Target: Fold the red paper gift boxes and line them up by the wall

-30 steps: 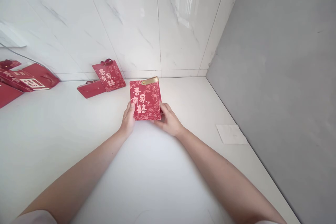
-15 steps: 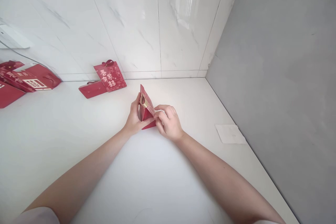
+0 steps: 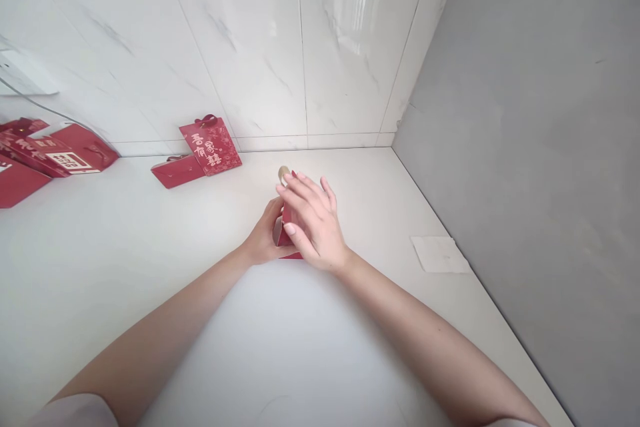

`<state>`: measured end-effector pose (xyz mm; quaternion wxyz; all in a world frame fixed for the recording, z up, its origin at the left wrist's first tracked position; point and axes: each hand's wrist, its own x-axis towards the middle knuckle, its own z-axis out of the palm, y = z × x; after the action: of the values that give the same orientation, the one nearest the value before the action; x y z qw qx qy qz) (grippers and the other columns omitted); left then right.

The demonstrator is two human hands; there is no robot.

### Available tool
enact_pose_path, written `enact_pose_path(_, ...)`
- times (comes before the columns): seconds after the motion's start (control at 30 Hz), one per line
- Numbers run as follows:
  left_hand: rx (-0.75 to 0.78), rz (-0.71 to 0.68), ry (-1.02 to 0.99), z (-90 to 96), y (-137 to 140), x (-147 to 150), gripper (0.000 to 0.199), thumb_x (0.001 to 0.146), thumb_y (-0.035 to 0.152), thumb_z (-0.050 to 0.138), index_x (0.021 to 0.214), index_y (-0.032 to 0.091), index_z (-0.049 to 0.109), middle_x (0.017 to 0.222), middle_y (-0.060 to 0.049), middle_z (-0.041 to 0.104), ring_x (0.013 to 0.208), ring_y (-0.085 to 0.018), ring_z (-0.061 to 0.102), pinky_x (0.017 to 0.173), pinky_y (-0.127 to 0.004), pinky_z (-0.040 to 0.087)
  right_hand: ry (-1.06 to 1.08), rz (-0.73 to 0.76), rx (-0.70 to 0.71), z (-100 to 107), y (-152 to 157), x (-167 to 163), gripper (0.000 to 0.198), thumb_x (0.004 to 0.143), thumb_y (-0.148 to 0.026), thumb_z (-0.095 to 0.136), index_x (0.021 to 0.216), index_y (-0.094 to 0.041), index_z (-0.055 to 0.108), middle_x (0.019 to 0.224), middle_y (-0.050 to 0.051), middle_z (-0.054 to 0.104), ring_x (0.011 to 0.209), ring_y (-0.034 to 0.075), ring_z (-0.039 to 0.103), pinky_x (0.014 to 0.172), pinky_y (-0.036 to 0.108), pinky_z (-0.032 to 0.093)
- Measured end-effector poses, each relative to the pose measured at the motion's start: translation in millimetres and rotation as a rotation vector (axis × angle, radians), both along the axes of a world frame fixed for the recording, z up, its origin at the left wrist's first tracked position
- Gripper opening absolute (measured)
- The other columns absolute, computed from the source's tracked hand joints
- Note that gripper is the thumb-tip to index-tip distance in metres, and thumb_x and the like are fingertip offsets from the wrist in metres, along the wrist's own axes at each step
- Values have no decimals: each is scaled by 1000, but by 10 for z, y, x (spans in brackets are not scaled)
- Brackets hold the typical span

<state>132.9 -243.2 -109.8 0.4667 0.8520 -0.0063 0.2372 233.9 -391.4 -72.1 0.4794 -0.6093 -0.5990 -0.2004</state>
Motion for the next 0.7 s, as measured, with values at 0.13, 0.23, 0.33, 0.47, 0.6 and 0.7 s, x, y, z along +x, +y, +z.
enact_pose_path(0.13, -46, -46, -10, 2, -10, 15, 112, 59, 41, 87, 152, 33, 24, 152, -11, 35, 141, -38, 32, 112, -56, 34, 120, 22, -29, 10, -6, 28, 49, 101, -45, 26, 150, -37, 28, 160, 0, 27, 147, 28, 26, 120, 58, 17)
enact_pose_path(0.23, -229, -85, 16, -30, 27, 24, 97, 67, 45, 82, 150, 30, 32, 151, -11, 40, 140, -38, 34, 113, -54, 32, 180, 68, -35, -100, 15, -4, 60, 99, -54, 31, 154, -39, 13, 164, -2, 10, 151, 29, 14, 120, 58, 17)
enact_pose_path(0.33, -513, -81, 37, -71, 98, 25, 71, 80, 56, 67, 141, 25, 49, 145, -10, 50, 136, -35, 42, 113, -49, 35, 337, 106, -193, -265, 52, -28, 90, 89, -66, 48, 156, -34, -3, 165, 0, -8, 151, 31, -3, 120, 58, 16)
enact_pose_path(0.47, -866, -14, 39, -93, 163, 21, 63, 87, 66, 47, 131, 21, 58, 133, -10, 61, 124, -33, 55, 104, -48, 45, 560, 209, -464, -426, 93, 41, 110, 77, -68, 65, 155, -36, -5, 164, -2, -8, 150, 27, -14, 121, 56, 16)
enact_pose_path(0.6, -906, -60, 9, -101, 147, 12, 64, 87, 66, 49, 131, 20, 58, 132, -11, 62, 124, -32, 56, 104, -47, 47, 630, 223, -522, -437, 95, 70, 117, 73, -64, 72, 155, -37, -7, 164, -3, -7, 150, 26, -14, 122, 55, 12)
enact_pose_path(0.7, -887, -191, 18, -89, 120, 0, 70, 86, 71, 44, 134, 21, 57, 134, -11, 60, 127, -34, 54, 107, -48, 44, 754, 248, -448, -415, 99, 25, 111, 78, -65, 66, 156, -34, -6, 165, -1, -1, 152, 27, 0, 122, 52, 17)
